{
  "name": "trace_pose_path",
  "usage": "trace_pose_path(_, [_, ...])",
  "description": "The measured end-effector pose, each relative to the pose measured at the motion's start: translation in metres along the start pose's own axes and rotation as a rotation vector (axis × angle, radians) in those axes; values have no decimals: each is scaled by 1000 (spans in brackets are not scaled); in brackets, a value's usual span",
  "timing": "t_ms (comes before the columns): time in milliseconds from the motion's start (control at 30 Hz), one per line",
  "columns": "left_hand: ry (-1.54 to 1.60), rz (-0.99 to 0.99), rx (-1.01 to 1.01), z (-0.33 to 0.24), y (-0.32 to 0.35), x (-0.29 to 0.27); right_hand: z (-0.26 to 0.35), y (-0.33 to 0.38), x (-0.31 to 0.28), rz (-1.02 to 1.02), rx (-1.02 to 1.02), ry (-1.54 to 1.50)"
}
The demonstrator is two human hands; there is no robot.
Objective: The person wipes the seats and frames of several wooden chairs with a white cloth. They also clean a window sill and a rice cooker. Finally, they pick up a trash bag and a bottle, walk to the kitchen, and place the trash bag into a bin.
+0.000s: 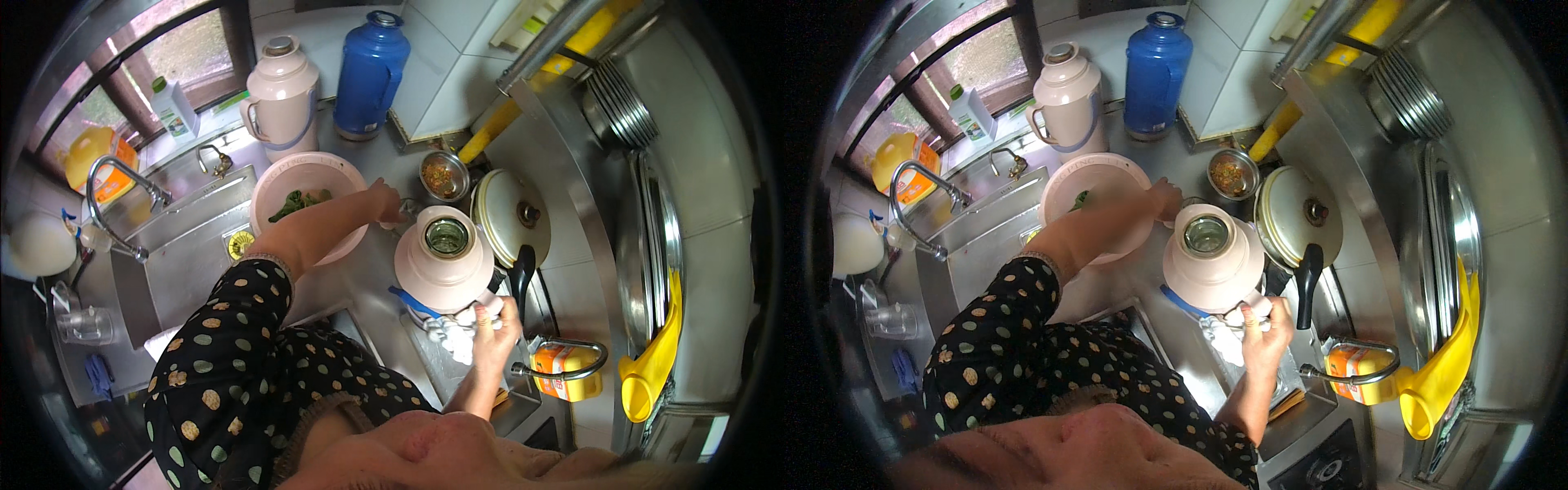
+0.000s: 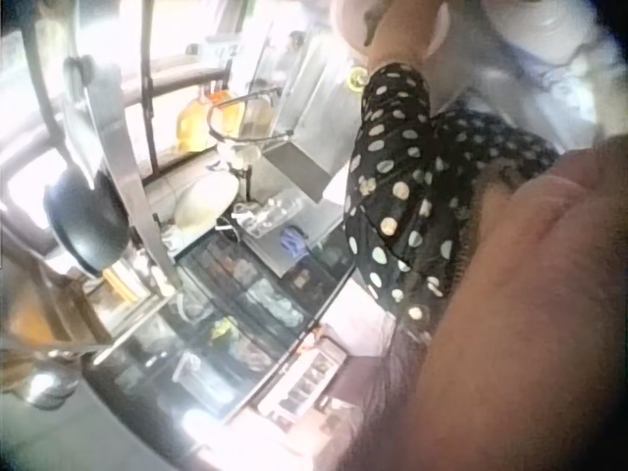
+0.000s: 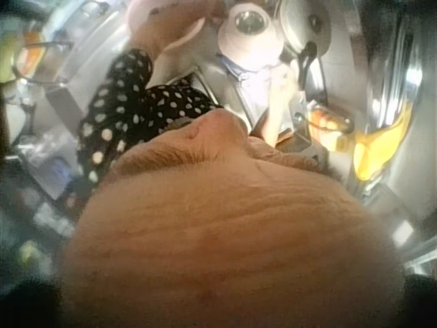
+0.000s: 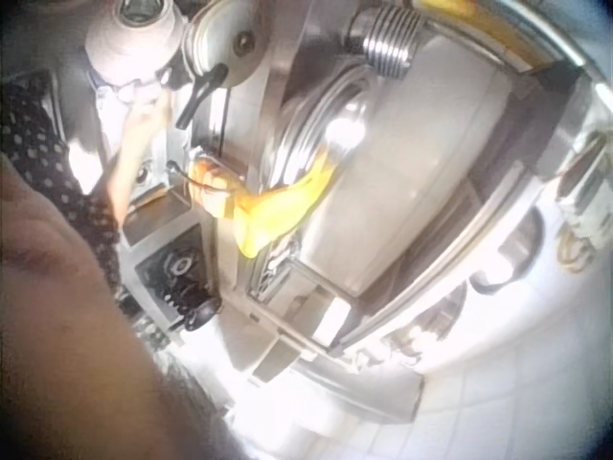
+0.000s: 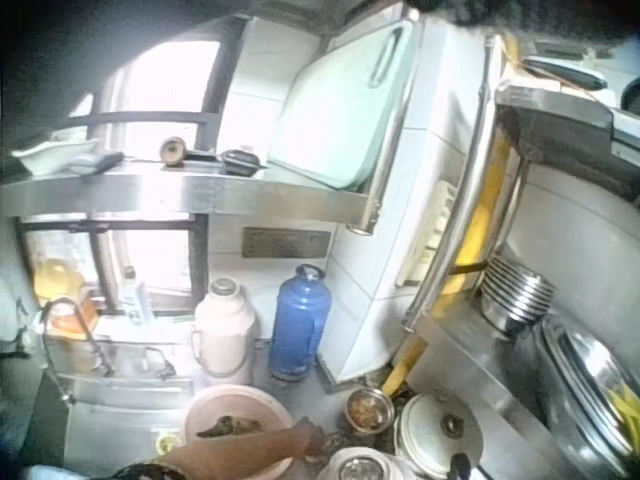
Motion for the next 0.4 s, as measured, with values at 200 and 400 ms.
trace_pose_path(200, [288, -366, -9, 50, 76, -19, 69, -48, -11, -24, -50, -188])
trace_pose_path(400, [512, -561, -56, 64, 202, 1, 66, -133, 50, -191, -246, -440])
Point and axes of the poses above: each hand's wrist, its own y-axis away from the middle knuckle, its own x-axis out of the palm, z = x × y, the point moved 5 cm from there along -y, towards the middle knuckle, and after that the axes turned 6 degrees about z, right-handed, at the moved point
